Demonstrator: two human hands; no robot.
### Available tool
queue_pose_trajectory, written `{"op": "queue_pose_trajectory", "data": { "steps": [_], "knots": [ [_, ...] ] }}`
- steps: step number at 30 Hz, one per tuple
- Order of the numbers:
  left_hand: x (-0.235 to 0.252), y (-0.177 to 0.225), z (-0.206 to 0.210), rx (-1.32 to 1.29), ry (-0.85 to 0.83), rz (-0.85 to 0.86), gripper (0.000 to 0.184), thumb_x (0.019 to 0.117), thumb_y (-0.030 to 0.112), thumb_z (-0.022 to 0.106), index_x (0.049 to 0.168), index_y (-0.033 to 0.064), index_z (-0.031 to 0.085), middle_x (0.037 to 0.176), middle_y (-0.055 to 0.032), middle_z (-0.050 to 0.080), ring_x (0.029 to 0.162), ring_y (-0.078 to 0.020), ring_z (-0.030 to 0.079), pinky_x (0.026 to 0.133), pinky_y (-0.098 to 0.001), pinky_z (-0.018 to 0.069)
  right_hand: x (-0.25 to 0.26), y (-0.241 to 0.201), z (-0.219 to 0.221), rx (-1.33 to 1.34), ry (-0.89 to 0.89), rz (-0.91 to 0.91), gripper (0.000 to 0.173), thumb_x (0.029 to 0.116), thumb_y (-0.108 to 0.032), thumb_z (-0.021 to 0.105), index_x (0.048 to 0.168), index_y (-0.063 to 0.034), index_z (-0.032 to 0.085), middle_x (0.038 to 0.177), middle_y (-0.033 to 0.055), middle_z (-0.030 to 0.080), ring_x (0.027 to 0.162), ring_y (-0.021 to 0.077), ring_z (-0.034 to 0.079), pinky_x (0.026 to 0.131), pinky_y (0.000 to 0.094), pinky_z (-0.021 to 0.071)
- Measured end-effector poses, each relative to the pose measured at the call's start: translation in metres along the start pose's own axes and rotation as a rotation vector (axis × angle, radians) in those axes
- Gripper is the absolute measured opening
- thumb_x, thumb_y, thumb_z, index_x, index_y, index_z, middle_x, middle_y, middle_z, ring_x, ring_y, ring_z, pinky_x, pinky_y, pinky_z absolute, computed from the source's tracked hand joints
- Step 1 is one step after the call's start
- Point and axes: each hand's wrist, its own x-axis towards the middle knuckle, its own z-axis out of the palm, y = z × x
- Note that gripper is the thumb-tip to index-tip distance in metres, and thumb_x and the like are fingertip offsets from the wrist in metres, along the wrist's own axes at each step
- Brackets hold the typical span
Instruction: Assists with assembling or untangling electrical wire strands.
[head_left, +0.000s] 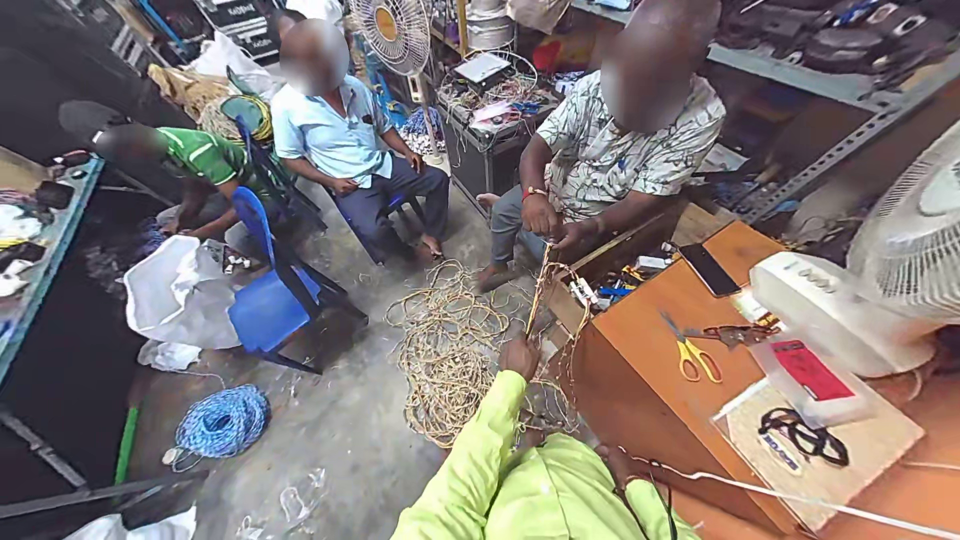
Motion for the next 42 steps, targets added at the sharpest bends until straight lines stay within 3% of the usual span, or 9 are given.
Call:
{"op": "queue_pose_trajectory", "data": {
  "steps": [7, 14, 18, 25, 31, 37, 39, 40, 42],
  "knots": [
    [-0.017, -0.036, 0.002, -0.013, 0.015, -0.066, 0.042, 0.1103, 0.029, 0.039, 0.136, 0.0028, 0.060, 0.125, -0.0231, 0.067, 0.118, -0.0373, 0.065, 0.102, -0.0567, 0.0497, -0.023, -0.042, -0.011, -0.230, 0.002, 0.044, 0.043, 0.1068, -0.031, 0.054, 0.130, 0.0030, 0.065, 0.135, 0.0277, 0.063, 0.131, 0.0410, 0.058, 0.111, 0.0572, 0.0423],
    [-0.037, -0.024, -0.014, -0.132, 0.110, 0.038, 0.040, 0.1103, 0.029, 0.042, 0.127, -0.0007, 0.063, 0.116, -0.0229, 0.069, 0.110, -0.0352, 0.067, 0.099, -0.0539, 0.0502, -0.004, -0.057, -0.001, 0.207, 0.061, -0.102, 0.033, 0.1017, -0.020, 0.064, 0.126, 0.0022, 0.067, 0.122, 0.0230, 0.069, 0.115, 0.0338, 0.067, 0.104, 0.0510, 0.0513],
    [-0.057, -0.016, -0.013, -0.202, 0.116, 0.097, 0.038, 0.1100, 0.028, 0.043, 0.123, -0.0022, 0.063, 0.103, -0.0222, 0.069, 0.096, -0.0346, 0.068, 0.091, -0.0544, 0.0522, -0.029, -0.149, -0.027, 0.787, 0.101, -0.231, 0.037, 0.1073, -0.016, 0.053, 0.137, 0.0060, 0.053, 0.124, 0.0232, 0.065, 0.105, 0.0283, 0.068, 0.092, 0.0448, 0.0560],
    [-0.085, -0.008, -0.009, -0.240, 0.164, 0.178, 0.037, 0.1092, 0.026, 0.045, 0.116, -0.0039, 0.065, 0.089, -0.0170, 0.066, 0.080, -0.0289, 0.065, 0.080, -0.0493, 0.0530, -0.025, -0.314, -0.126, 1.083, 0.019, -0.484, 0.052, 0.1119, -0.041, 0.036, 0.149, -0.0051, 0.043, 0.136, 0.0130, 0.061, 0.116, 0.0213, 0.064, 0.097, 0.0383, 0.0529],
    [-0.085, -0.025, 0.016, -0.217, 0.145, 0.156, 0.037, 0.1093, 0.031, 0.046, 0.113, -0.0004, 0.065, 0.079, -0.0143, 0.064, 0.071, -0.0283, 0.064, 0.071, -0.0498, 0.0542, -0.019, -0.378, -0.161, 1.039, -0.038, -0.425, 0.032, 0.1072, -0.026, 0.055, 0.130, -0.0041, 0.058, 0.103, 0.0096, 0.072, 0.081, 0.0159, 0.070, 0.069, 0.0309, 0.0578],
    [-0.061, -0.046, 0.028, -0.550, 0.039, 0.113, 0.041, 0.1091, 0.033, 0.045, 0.104, 0.0006, 0.069, 0.066, -0.0025, 0.054, 0.055, -0.0128, 0.049, 0.056, -0.0332, 0.0453, -0.036, -0.378, -0.170, 1.134, -0.008, -0.423, 0.023, 0.1080, -0.018, 0.053, 0.124, -0.0033, 0.061, 0.091, 0.0043, 0.065, 0.072, 0.0113, 0.063, 0.066, 0.0277, 0.0558],
    [-0.046, -0.041, 0.017, -0.683, 0.020, -0.041, 0.054, 0.1114, 0.042, 0.036, 0.106, -0.0012, 0.068, 0.080, -0.0077, 0.061, 0.069, -0.0165, 0.055, 0.064, -0.0370, 0.0478, -0.042, -0.374, -0.174, 1.176, -0.031, -0.430, 0.023, 0.1088, -0.017, 0.050, 0.123, -0.0023, 0.060, 0.089, 0.0035, 0.063, 0.068, 0.0097, 0.061, 0.063, 0.0260, 0.0546],
    [-0.035, -0.034, 0.004, -0.723, -0.013, -0.094, 0.060, 0.1122, 0.044, 0.030, 0.121, -0.0033, 0.066, 0.105, -0.0163, 0.069, 0.093, -0.0242, 0.064, 0.081, -0.0453, 0.0527, -0.044, -0.372, -0.174, 1.190, -0.045, -0.436, 0.024, 0.1095, -0.018, 0.048, 0.124, -0.0027, 0.059, 0.089, 0.0026, 0.061, 0.066, 0.0083, 0.059, 0.062, 0.0246, 0.0538],
    [-0.003, -0.020, -0.018, -0.771, -0.030, -0.093, 0.063, 0.1128, 0.044, 0.022, 0.137, -0.0031, 0.057, 0.132, -0.0207, 0.063, 0.122, -0.0306, 0.059, 0.100, -0.0537, 0.0464, -0.048, -0.368, -0.172, 1.195, -0.058, -0.445, 0.026, 0.1112, -0.021, 0.043, 0.125, -0.0045, 0.058, 0.088, 0.0004, 0.059, 0.064, 0.0063, 0.056, 0.061, 0.0231, 0.0518]
  ]
}}
